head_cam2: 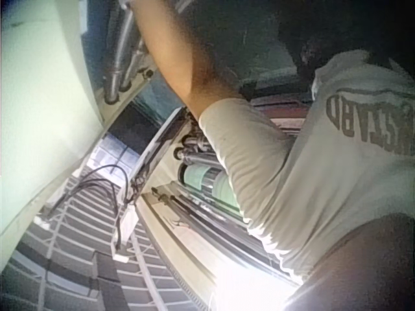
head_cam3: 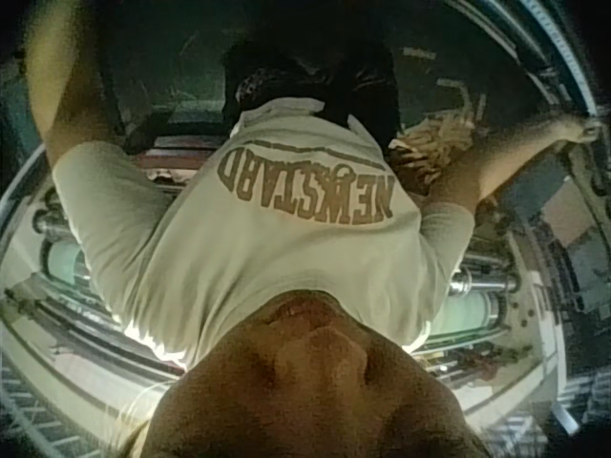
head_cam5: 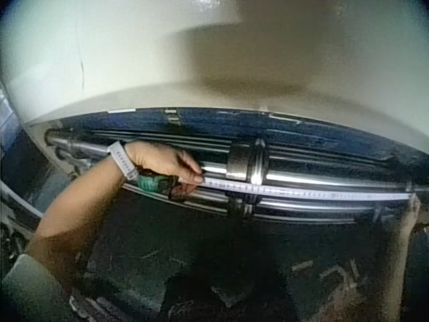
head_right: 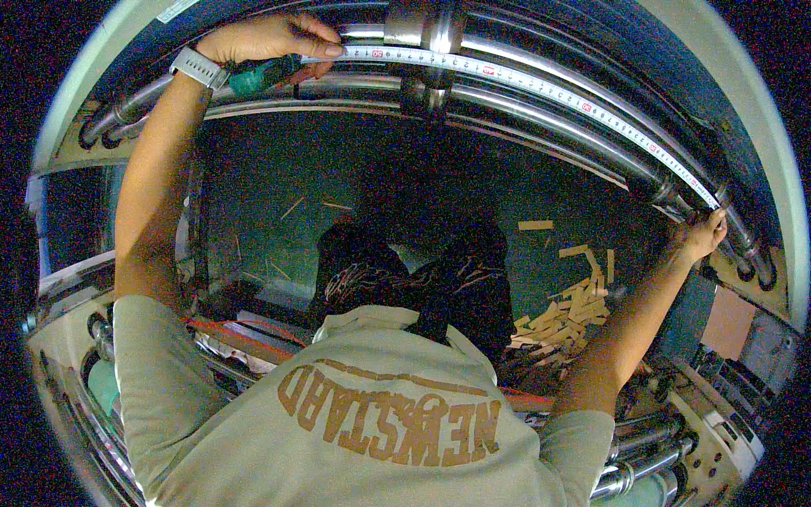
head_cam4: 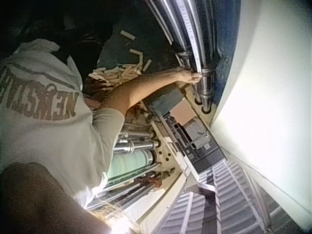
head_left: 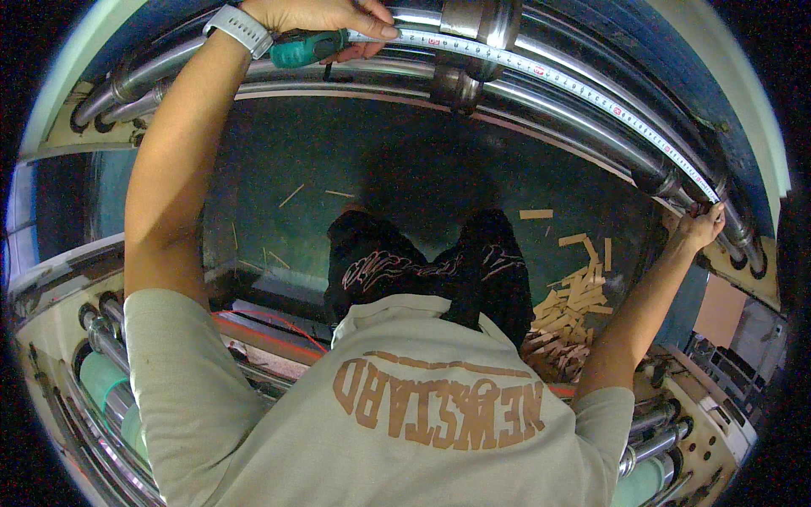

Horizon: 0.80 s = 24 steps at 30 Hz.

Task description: The person measures the length of several metal pipes mounted on the ceiling using a tape measure. They extend the tape measure along the pipes and appear to mark measurements with a pen.

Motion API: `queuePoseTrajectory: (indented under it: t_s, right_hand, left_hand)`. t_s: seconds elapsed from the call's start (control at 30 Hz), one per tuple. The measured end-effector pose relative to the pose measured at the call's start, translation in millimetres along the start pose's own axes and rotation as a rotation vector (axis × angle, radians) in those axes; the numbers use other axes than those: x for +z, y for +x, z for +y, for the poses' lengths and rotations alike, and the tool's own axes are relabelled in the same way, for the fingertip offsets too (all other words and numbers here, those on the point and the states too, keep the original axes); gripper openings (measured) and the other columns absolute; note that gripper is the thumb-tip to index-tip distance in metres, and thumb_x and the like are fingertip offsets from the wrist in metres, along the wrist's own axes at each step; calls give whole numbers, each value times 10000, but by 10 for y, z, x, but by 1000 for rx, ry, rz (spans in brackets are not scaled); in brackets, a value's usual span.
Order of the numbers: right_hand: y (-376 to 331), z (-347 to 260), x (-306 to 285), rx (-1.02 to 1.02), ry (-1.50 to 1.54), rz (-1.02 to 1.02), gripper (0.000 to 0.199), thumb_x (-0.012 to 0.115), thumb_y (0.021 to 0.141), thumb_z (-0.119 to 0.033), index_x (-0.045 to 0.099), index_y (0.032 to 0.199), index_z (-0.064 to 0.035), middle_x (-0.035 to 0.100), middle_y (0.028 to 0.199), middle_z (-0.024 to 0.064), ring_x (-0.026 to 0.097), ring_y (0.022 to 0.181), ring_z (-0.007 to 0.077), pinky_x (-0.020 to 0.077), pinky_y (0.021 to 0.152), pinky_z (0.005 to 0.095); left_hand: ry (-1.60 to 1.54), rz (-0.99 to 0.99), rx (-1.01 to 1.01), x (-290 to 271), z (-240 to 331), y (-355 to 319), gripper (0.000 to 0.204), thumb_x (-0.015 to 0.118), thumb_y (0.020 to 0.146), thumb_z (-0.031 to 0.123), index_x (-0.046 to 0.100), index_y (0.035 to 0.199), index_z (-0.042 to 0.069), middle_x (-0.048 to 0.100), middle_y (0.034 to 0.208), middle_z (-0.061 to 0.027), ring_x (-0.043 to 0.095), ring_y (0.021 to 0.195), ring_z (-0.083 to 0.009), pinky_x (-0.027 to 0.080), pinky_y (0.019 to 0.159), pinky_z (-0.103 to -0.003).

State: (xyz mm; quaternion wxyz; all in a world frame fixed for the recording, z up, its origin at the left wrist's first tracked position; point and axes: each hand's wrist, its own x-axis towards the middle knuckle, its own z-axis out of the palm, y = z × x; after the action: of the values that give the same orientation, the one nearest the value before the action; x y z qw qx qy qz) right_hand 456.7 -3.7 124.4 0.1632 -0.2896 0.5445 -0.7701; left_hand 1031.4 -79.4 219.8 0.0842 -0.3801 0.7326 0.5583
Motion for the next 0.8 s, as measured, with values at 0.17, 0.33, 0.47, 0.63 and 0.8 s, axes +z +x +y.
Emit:
queuePoseTrajectory:
  t_s: [0.17,0.33,0.47,0.63,0.8]
  right_hand:
    - [95,71,-94,16,-72,-9,321,527,838,-256,390,1056,-65,519,1031,160,540,863,291,480,705,433]
    - [61,76,-32,8,-2,-7,256,548,829,-233,436,990,-68,542,935,113,530,797,235,457,639,378]
    - [158,120,-136,-28,-54,-4,268,510,845,-243,421,1029,-69,531,1010,161,545,834,302,491,693,446]
    - [422,285,-379,10,-28,-56,209,521,826,-233,488,972,-89,553,954,117,511,886,285,427,743,448]
    - [181,140,-69,119,7,12,305,613,773,-344,504,906,-93,549,840,36,487,725,185,404,622,323]
  left_hand:
    - [-55,14,-19,17,13,-23,327,436,885,304,564,762,30,529,627,-4,489,563,-83,410,543,-223]
    - [-46,-24,-2,3,-29,-38,336,432,885,319,566,763,35,526,621,1,487,563,-81,406,536,-222]
    - [-12,-18,18,-16,10,9,315,438,875,276,578,753,21,547,626,-38,511,573,-122,418,547,-258]
    - [84,214,-67,98,-26,12,324,485,850,352,559,765,48,516,630,2,492,562,-74,416,505,-217]
    - [224,374,140,279,-221,-111,286,446,883,239,528,697,38,485,579,-10,452,521,-80,395,500,-233]
